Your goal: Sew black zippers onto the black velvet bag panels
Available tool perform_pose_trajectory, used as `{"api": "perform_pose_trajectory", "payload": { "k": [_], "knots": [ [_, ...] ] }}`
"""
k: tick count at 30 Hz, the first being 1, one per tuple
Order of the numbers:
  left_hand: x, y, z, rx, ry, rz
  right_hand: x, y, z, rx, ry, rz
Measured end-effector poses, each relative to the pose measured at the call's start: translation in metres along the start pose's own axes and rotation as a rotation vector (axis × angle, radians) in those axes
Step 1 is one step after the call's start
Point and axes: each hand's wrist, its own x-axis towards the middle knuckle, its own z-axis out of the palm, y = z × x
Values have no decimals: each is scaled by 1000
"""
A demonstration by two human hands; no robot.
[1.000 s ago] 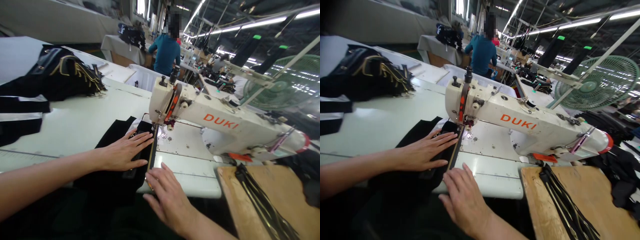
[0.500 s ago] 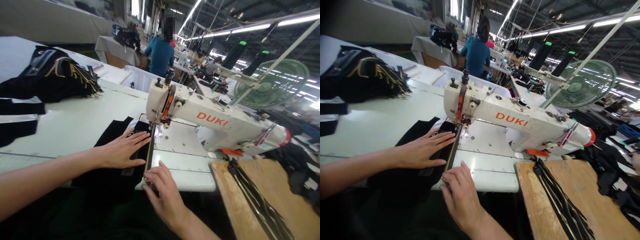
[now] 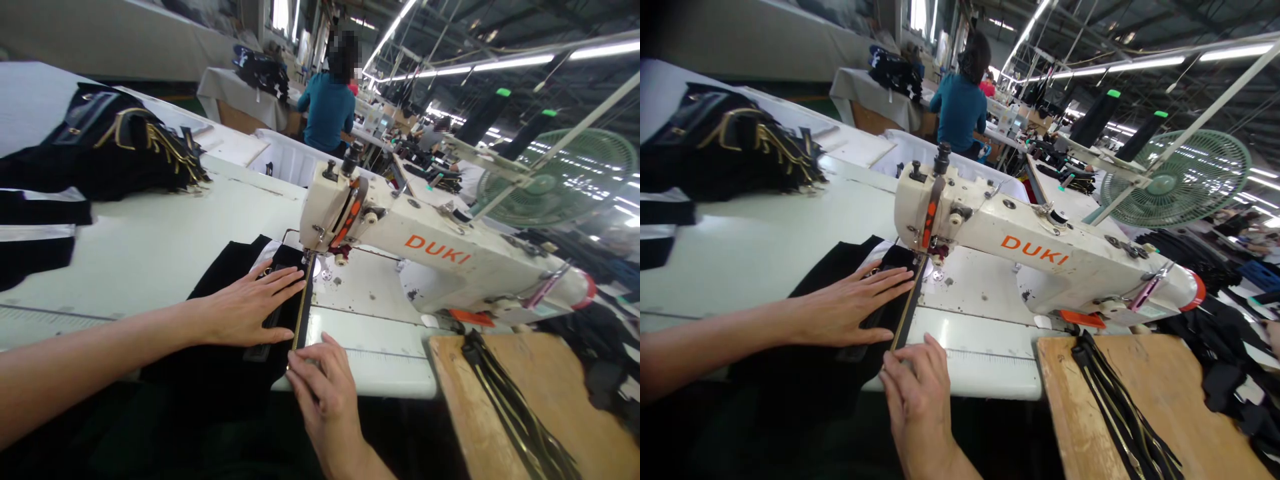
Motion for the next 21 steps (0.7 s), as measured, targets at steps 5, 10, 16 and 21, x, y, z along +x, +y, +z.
{"api": "perform_pose_trajectory", "payload": {
  "k": [5, 10, 16, 21],
  "knots": [
    [2, 2, -3, -7, -3, -12, 6, 0, -2, 14, -32, 5],
    [2, 3, -2, -39, 25, -19, 14, -1, -4, 25, -15, -64],
    [0, 3, -5, -71, 31, -21, 38, 17, -21, -24, -110, -121],
    [-1, 3, -5, -73, 19, -49, 87, 60, -21, -234, -203, -153]
  ]
}}
